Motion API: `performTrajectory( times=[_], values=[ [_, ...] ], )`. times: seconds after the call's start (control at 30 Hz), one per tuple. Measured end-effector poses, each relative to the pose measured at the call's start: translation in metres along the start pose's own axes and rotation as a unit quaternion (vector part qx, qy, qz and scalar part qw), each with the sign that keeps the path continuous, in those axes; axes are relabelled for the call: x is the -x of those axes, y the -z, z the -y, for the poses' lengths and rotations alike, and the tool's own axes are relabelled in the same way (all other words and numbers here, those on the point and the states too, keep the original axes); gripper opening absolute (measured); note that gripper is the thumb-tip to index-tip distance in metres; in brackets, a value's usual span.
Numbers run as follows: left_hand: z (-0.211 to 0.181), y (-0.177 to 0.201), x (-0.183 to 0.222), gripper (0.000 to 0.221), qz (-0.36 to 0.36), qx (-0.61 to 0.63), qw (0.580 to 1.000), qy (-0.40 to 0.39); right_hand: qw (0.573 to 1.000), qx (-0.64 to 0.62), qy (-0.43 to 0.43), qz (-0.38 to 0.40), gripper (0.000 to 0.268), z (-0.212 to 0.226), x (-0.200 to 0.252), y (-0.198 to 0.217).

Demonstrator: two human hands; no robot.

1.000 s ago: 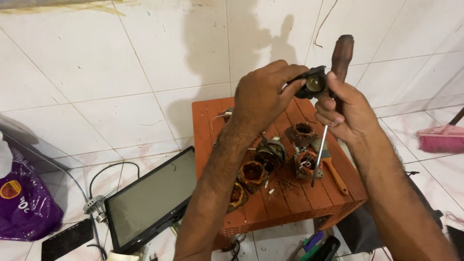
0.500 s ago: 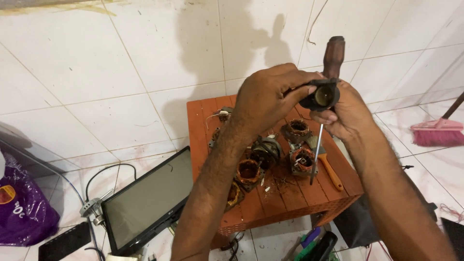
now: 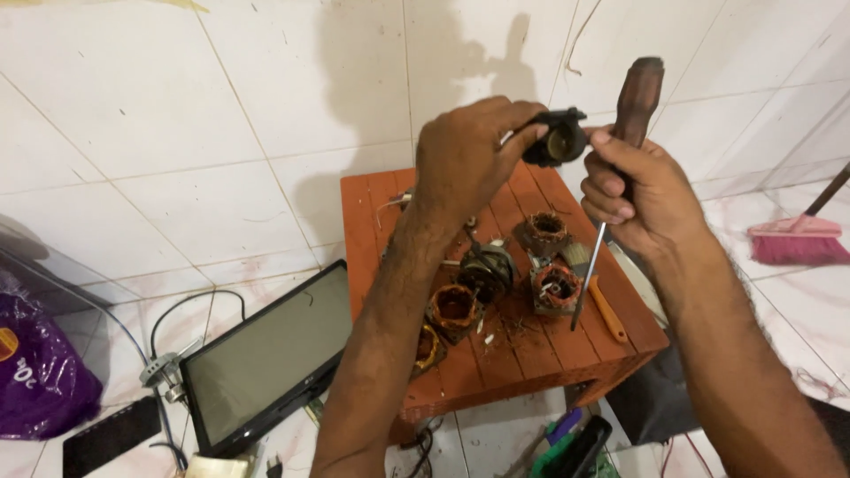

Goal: Disassembling a small electric motor component using a screwdriver.

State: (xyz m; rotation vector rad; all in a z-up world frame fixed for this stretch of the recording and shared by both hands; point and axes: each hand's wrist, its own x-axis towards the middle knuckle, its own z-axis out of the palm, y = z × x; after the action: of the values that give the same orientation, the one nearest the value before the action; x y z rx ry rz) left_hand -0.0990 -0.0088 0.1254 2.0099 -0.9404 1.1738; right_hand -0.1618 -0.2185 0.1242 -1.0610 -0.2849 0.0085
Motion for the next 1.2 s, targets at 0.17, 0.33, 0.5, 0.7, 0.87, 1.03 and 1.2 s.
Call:
performTrajectory(
  times=[0.17,0.33,0.5,0.7,0.87,1.03,1.2],
  values=[
    [0.022,-0.020,0.007,0.014,0.040,0.005,0.994,0.105,0.995,0.075,0.011,-0.058,0.022,0.007,0.007,-0.002],
    [0.082,-0.084,0.053,0.011,0.178,-0.050,0.946,0.267,0.994,0.083,0.024,-0.063,0.015,0.021,0.020,0.001],
    [0.096,-0.102,0.087,0.015,0.309,-0.036,0.879,0.362,0.987,0.129,0.051,-0.078,0.011,0.037,0.039,-0.001],
    [0.058,-0.073,0.048,0.027,0.387,-0.031,0.861,0.329,0.965,0.211,0.090,-0.123,0.020,0.054,0.048,0.012],
    [-0.071,0.014,-0.001,0.044,0.432,0.009,0.878,0.206,0.918,0.357,0.053,-0.167,0.015,0.042,0.025,0.042],
    [-0.166,0.052,0.033,0.029,0.290,0.109,0.932,-0.185,0.870,0.479,-0.031,-0.112,0.019,-0.004,-0.009,0.108],
    [-0.246,0.099,0.124,0.021,0.316,0.088,0.943,-0.054,0.621,0.779,-0.045,-0.075,0.052,-0.093,-0.042,0.248]
  ],
)
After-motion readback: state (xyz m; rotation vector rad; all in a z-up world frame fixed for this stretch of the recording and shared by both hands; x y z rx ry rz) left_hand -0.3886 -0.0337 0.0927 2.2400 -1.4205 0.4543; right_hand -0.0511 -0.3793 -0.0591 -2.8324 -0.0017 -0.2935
